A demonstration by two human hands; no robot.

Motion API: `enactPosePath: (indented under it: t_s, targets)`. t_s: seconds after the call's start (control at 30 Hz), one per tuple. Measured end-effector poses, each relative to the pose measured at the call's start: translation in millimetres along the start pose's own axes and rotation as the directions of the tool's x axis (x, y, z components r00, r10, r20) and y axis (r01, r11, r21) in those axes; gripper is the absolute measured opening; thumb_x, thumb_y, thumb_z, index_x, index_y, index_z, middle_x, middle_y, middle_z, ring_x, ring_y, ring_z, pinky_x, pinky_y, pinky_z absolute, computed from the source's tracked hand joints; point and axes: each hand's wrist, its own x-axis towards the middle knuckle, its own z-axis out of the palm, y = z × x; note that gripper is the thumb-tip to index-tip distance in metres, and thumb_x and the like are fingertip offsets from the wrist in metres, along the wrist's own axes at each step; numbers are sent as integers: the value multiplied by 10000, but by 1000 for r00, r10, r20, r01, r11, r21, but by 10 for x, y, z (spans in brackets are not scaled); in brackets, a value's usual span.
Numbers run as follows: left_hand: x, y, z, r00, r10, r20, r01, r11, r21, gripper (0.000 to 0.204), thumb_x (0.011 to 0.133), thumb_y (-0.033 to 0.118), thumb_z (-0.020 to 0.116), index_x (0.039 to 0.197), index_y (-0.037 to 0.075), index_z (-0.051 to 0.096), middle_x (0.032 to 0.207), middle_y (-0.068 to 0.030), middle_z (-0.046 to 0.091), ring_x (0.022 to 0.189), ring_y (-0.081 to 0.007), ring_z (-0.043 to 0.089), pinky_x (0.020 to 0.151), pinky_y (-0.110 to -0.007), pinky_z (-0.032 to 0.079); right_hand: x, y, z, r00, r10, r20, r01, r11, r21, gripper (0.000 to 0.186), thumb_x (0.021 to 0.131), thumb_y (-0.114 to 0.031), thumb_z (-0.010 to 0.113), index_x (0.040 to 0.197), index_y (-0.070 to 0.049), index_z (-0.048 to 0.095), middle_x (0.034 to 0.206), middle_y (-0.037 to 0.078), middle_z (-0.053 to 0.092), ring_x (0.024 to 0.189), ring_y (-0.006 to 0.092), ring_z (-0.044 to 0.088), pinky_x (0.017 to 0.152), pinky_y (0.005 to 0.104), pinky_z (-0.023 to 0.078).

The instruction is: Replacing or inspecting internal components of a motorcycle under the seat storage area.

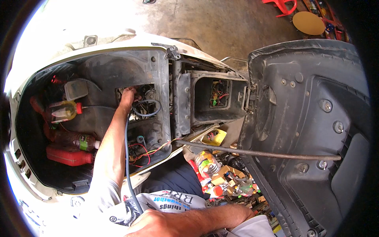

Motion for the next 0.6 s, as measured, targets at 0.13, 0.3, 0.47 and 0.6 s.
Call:
enactPosePath:
  t_s: [0.13, 0.3, 0.47, 0.6]
  targets:
    - [25, -18, -34, 1000, 6, -7, -6, 1000, 1, 287, 807, 78, 427, 1022, 1, 600, 796, -74, 632, 602, -185, 632, 577, -306, 480, -19, 29, 17, 999, -30, -11, 30, 999, -13, 264, 928, -92, 465, 670, -81, 515, 626, 32, 468, 514, 214, 485, 446, 326, 369]
    - [8, -20, -7, 1000, 7, -17, -7, 1000, -28, 284, 801, 74, 428, 1014, 2, 601, 800, -75, 635, 611, -191, 634, 575, -310, 479, 10, 2, -15, 1000, -1, 5, 1, 1000, 8, 268, 932, -100, 468, 670, -82, 519, 627, 32, 468, 516, 215, 487, 447, 326, 370]
    - [3, -21, 0, 1000, 3, -30, -4, 999, -42, 270, 801, 76, 429, 983, 5, 614, 800, -77, 638, 603, -187, 634, 581, -312, 480, 13, 12, 10, 1000, -1, -11, 1, 1000, 13, 268, 934, -110, 476, 670, -86, 521, 630, 31, 469, 520, 216, 491, 449, 328, 372]
    - [2, -11, -16, 999, -5, -34, 4, 1000, -30, 259, 805, 78, 424, 965, 4, 615, 767, -74, 637, 591, -184, 632, 578, -312, 477, 17, 16, 20, 1000, 4, -1, -4, 1000, 7, 263, 931, -111, 480, 673, -87, 521, 632, 30, 470, 522, 218, 492, 451, 328, 374]
